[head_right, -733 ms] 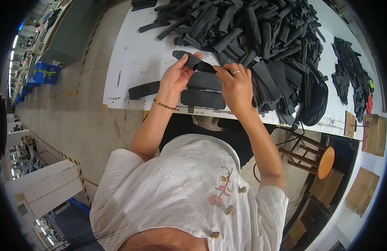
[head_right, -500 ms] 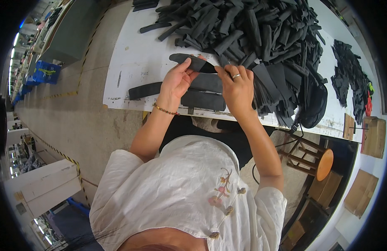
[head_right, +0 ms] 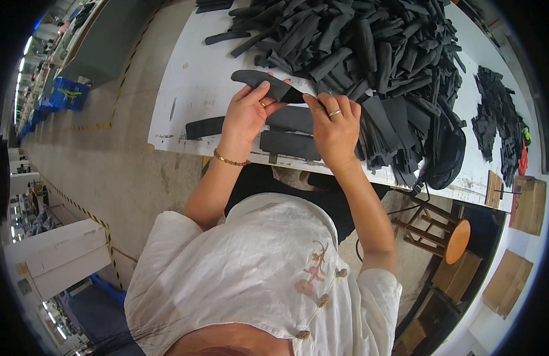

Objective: Sorting and stacking grey foam or rubber components on a workbench in a production facility.

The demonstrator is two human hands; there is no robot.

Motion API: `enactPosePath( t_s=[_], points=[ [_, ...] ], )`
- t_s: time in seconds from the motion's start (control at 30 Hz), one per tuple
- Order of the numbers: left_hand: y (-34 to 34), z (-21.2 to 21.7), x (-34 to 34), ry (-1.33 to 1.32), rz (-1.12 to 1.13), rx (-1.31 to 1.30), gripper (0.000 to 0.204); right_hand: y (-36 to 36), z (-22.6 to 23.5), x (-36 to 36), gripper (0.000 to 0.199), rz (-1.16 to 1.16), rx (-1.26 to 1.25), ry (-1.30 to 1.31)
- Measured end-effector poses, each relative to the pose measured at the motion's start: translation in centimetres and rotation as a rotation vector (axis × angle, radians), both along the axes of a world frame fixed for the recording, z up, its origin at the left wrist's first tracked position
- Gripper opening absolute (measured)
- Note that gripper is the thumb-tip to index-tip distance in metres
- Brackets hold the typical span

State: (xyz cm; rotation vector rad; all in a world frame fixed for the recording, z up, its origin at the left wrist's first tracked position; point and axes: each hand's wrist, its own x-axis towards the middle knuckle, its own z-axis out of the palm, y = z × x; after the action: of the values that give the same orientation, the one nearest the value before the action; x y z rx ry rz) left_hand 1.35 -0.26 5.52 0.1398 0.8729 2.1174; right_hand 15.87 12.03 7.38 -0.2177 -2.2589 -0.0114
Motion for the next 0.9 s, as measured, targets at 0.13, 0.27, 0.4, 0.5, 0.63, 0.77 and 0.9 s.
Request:
enactPosePath(
  t_s=[0.13, 0.27, 0.4, 0.5, 0.63, 0.77, 0.9],
  points=[
    [-0.3, -0.2, -0.8, -0.021, -0.124, 0.029, 0.023, 0.4, 0.6, 0.2, 0.034, 0.03, 0.037, -0.026],
    [-0.1, -0.4, -1.2, -0.04, -0.174, 0.034, 0.022, 0.7, 0.8, 0.3, 0.037, 0.057, 0.104, -0.049],
    [0.5, -0.2, 0.2, 0.028, -0.081, -0.003, 0.025, 0.3, 0.3, -0.1, 0.044, 0.024, 0.107, -0.029],
    [1.1, -0.1, 2.3, 0.136, 0.046, -0.019, 0.032, -1.0, -0.5, -1.0, 0.044, -0.035, 0.053, -0.02],
    [0.7, 1.2, 2.7, 0.084, 0.137, 0.062, 0.041, -3.1, -0.9, -1.6, 0.043, -0.02, -0.15, -0.001],
    [0.7, 1.0, 1.8, 0.088, 0.029, 0.189, 0.028, -4.9, -1.6, -1.8, 0.049, 0.135, -0.402, 0.014],
    [1.5, -0.2, 2.7, 0.278, 0.079, 0.185, 0.027, -3.7, -3.1, -0.6, 0.048, 0.211, -0.425, -0.05]
  ],
)
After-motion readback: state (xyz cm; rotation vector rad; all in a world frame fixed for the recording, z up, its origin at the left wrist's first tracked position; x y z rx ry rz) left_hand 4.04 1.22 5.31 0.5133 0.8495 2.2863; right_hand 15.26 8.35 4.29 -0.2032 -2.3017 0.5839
